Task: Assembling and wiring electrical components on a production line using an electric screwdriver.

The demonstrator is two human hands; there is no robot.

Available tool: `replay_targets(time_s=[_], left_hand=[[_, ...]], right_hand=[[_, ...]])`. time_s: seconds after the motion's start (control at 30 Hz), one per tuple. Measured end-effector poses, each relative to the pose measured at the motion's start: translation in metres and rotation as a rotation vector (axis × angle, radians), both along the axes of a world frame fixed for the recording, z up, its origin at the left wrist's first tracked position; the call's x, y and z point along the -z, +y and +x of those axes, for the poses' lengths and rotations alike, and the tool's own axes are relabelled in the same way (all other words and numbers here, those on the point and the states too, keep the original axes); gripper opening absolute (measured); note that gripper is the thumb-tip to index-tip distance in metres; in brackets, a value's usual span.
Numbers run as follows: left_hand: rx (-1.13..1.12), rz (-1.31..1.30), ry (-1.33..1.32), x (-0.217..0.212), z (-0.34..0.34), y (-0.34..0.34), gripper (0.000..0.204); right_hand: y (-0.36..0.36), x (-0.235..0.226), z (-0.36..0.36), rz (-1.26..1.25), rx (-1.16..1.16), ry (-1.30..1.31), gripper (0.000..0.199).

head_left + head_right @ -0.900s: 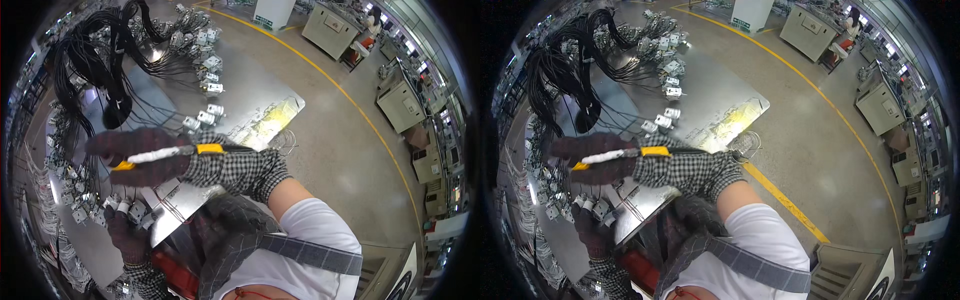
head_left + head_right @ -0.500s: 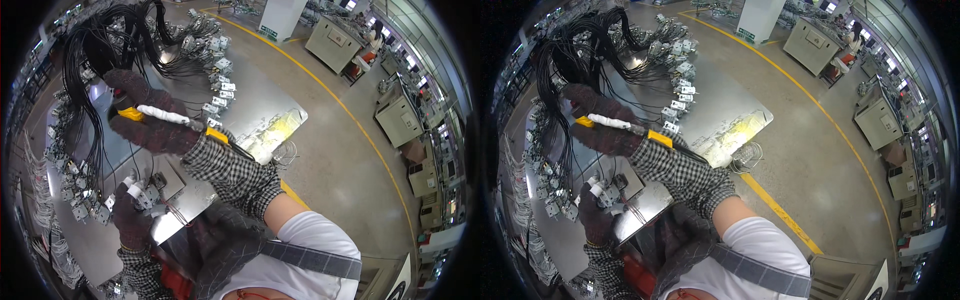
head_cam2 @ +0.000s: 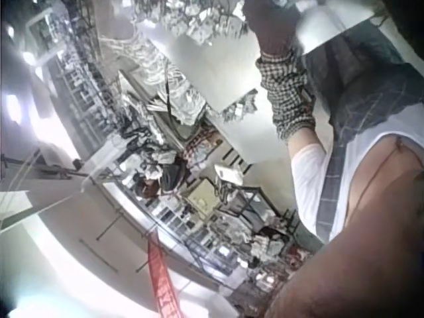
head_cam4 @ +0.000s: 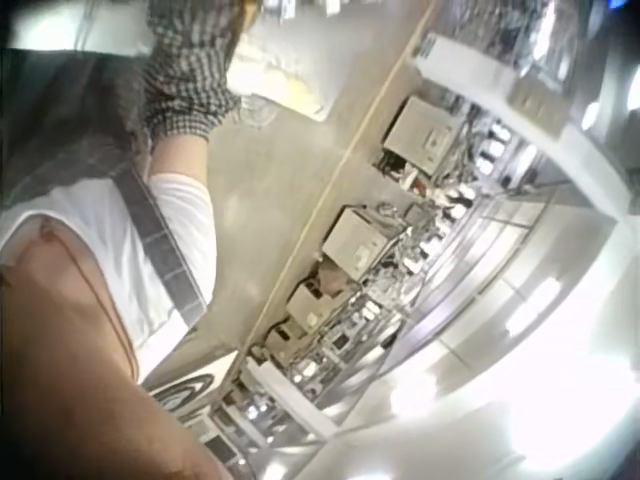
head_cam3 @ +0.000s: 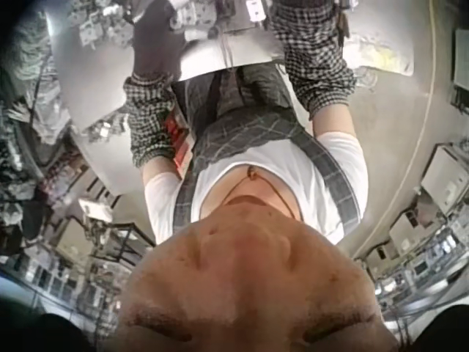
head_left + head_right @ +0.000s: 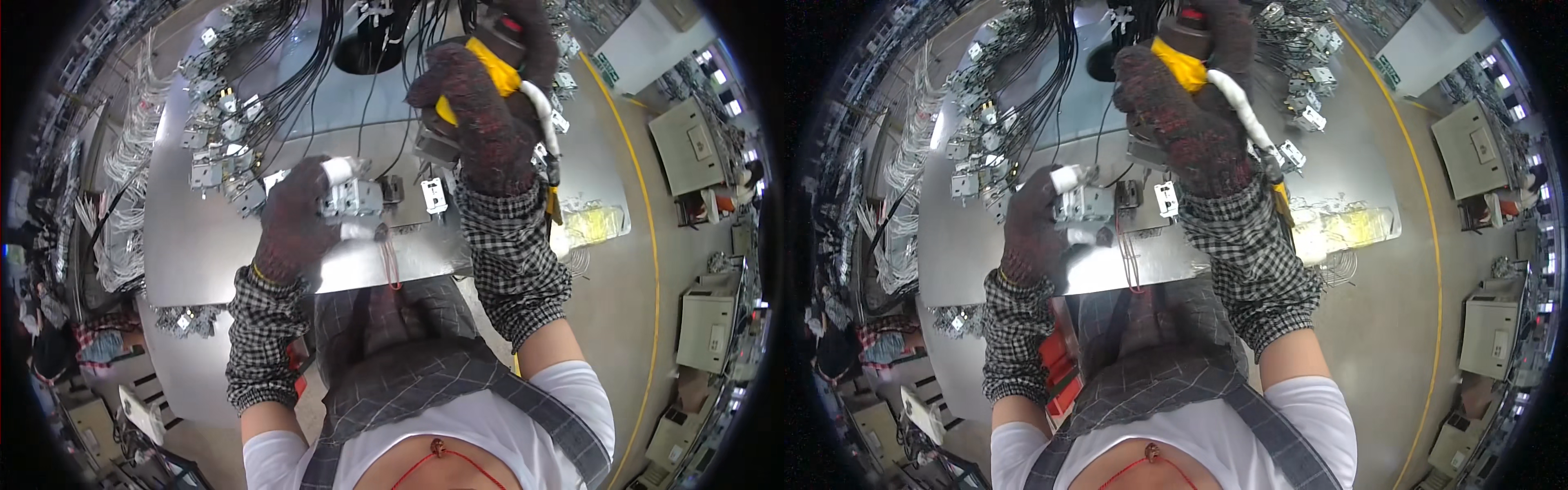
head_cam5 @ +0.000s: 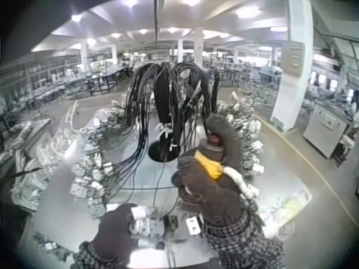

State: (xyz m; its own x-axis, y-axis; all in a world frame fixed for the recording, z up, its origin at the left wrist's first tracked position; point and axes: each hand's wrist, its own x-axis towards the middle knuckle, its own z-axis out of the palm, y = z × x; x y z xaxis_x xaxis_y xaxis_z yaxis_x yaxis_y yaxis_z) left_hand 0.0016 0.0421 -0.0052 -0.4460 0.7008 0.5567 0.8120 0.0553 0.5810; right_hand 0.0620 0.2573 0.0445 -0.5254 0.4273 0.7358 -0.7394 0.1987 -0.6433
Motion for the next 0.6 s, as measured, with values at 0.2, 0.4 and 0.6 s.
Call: replay_targets(time_s=[0.2,0.4,0.6], left_hand=[[-0.022,-0.128,-0.042,-0.005,-0.007,0.021,0.062],[-0.056,-0.39,0.105,-0.018,-0.002,0.035,0.059],[-0.088,-0.42,0.047,-0.02,0.0,0.032,0.068]], right_hand=[[-0.011,-0.007,0.008,-0.083,-0.099,0.087,0.065],[-0.019,-0.006,0.008,-0.097,-0.037,0.149,0.067],[-0.024,-0.009,0.013,-0.06,0.027,0.173,0.068]])
